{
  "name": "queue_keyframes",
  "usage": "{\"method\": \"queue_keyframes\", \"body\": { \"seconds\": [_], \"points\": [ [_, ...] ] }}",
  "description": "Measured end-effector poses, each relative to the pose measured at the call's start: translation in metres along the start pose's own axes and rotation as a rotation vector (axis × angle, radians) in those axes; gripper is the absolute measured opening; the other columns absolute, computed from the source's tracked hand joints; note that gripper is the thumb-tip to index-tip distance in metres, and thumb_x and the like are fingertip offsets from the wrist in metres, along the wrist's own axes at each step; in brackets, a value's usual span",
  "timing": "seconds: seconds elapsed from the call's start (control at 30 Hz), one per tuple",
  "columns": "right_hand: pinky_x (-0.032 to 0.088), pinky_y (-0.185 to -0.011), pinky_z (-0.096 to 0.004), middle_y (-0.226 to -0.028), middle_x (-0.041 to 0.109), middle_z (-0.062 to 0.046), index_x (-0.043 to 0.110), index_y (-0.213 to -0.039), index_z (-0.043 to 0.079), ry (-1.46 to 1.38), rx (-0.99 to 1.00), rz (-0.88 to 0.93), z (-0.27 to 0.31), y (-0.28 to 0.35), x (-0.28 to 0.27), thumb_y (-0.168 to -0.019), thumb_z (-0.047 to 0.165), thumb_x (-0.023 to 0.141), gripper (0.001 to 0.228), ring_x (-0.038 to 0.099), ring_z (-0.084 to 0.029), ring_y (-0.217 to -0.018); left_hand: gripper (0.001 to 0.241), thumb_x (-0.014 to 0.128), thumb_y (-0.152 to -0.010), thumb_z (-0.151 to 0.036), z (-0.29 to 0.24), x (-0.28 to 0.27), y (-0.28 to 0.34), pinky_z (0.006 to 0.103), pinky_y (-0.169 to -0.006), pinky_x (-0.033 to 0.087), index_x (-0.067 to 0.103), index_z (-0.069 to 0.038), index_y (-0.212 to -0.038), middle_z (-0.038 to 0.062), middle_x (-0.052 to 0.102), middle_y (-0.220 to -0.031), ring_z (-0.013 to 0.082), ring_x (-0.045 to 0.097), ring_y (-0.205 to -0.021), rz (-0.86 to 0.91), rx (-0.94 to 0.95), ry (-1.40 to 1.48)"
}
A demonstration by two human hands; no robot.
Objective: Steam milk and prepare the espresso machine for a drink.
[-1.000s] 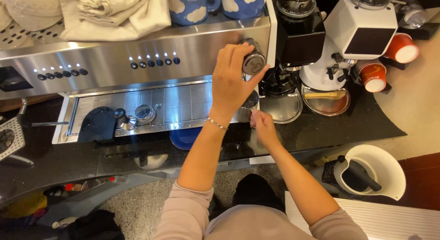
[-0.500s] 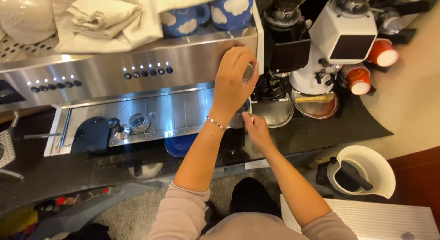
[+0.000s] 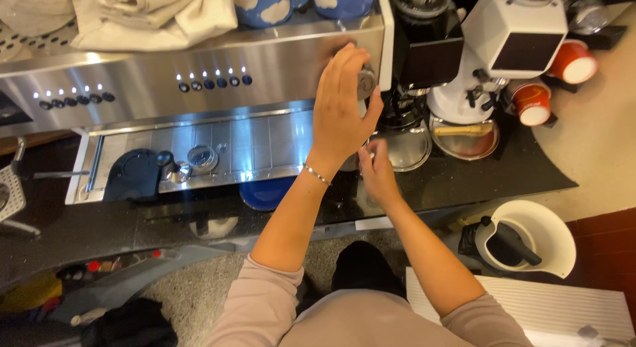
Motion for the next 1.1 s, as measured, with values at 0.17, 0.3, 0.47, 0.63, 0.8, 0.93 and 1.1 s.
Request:
{"method": "queue_keyframes", "body": {
  "seconds": [0.17, 0.3, 0.47, 0.63, 0.8, 0.93, 1.1],
  "points": [
    [0.044, -0.052, -0.027, -0.072, 0.057, 0.0, 0.035, -0.128, 0.006, -0.119, 0.025, 0.034, 0.023, -0.003, -0.005, -0.106, 0.025, 0.054, 0.034, 0.052, -0.011, -0.057, 0.054, 0.071, -0.097, -0.01, 0.003, -0.007, 0.005, 0.0419, -0.123, 0.042, 0.045, -0.006, -0.145, 0.014, 0.049, -0.151, 0.0358, 0.048, -0.146, 0.065, -0.035, 0.009],
    [0.049, -0.055, -0.028, -0.072, 0.062, 0.002, 0.038, -0.131, 0.007, -0.043, 0.044, 0.01, 0.041, -0.001, -0.01, -0.1, 0.029, 0.064, 0.047, 0.061, -0.011, -0.059, 0.055, 0.075, -0.101, -0.016, 0.007, -0.005, 0.008, 0.0358, -0.116, 0.047, 0.045, -0.005, -0.146, 0.013, 0.05, -0.151, 0.0328, 0.049, -0.143, 0.058, -0.064, 0.0],
    [0.05, -0.07, -0.037, -0.082, 0.062, -0.009, 0.047, -0.129, 0.007, 0.376, -0.082, -0.101, 0.06, -0.008, -0.021, -0.08, 0.033, 0.087, 0.069, 0.062, -0.023, -0.077, 0.055, 0.08, -0.097, -0.023, 0.007, 0.0, 0.006, 0.0372, -0.11, 0.052, 0.047, -0.004, -0.137, 0.013, 0.052, -0.138, 0.0332, 0.054, -0.136, -0.021, -0.103, -0.075],
    [0.048, -0.097, -0.043, -0.124, 0.06, -0.023, 0.045, -0.137, 0.001, 0.5, -0.462, -0.129, 0.085, -0.01, -0.017, -0.071, 0.033, 0.094, 0.089, 0.058, -0.037, -0.117, 0.055, 0.083, -0.091, -0.033, 0.008, -0.002, -0.006, 0.0379, -0.1, 0.055, 0.052, -0.004, -0.126, 0.012, 0.057, -0.124, 0.0319, 0.059, -0.122, 0.011, -0.24, -0.161],
    [0.05, -0.098, -0.044, -0.133, 0.065, -0.021, 0.041, -0.148, 0.004, 0.336, -0.124, 0.085, 0.049, -0.028, -0.005, -0.075, 0.038, 0.089, 0.093, 0.063, -0.036, -0.122, 0.054, 0.082, -0.084, -0.03, -0.009, -0.019, -0.038, 0.0442, -0.1, 0.049, 0.056, -0.004, -0.124, 0.011, 0.058, -0.119, 0.0315, 0.058, -0.115, -0.079, 0.02, -0.092],
    [0.051, -0.098, -0.044, -0.131, 0.065, -0.024, 0.042, -0.144, 0.002, 0.291, -0.225, 0.039, 0.054, -0.027, -0.005, -0.076, 0.035, 0.09, 0.09, 0.065, -0.038, -0.121, 0.036, 0.075, -0.092, -0.014, 0.006, 0.003, -0.022, 0.0417, -0.105, 0.051, 0.06, -0.007, -0.123, 0.008, 0.061, -0.117, 0.031, 0.06, -0.116, -0.045, 0.148, 0.106],
    [0.054, -0.09, -0.043, -0.117, 0.071, -0.021, 0.041, -0.144, 0.001, 0.285, -0.131, 0.083, 0.054, -0.026, -0.002, -0.076, 0.03, 0.086, 0.087, 0.07, -0.037, -0.109, 0.03, 0.079, -0.096, -0.011, 0.017, 0.014, -0.005, 0.037, -0.112, 0.049, 0.062, -0.009, -0.121, 0.008, 0.064, -0.122, 0.0298, 0.062, -0.118, -0.063, -0.01, 0.237]
  ]
}}
Point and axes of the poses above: each hand's wrist, its own y-axis away from the middle knuckle, its own x-axis out of the palm, z = x × y, the point moved 5 cm from there along -y, towards the middle knuckle
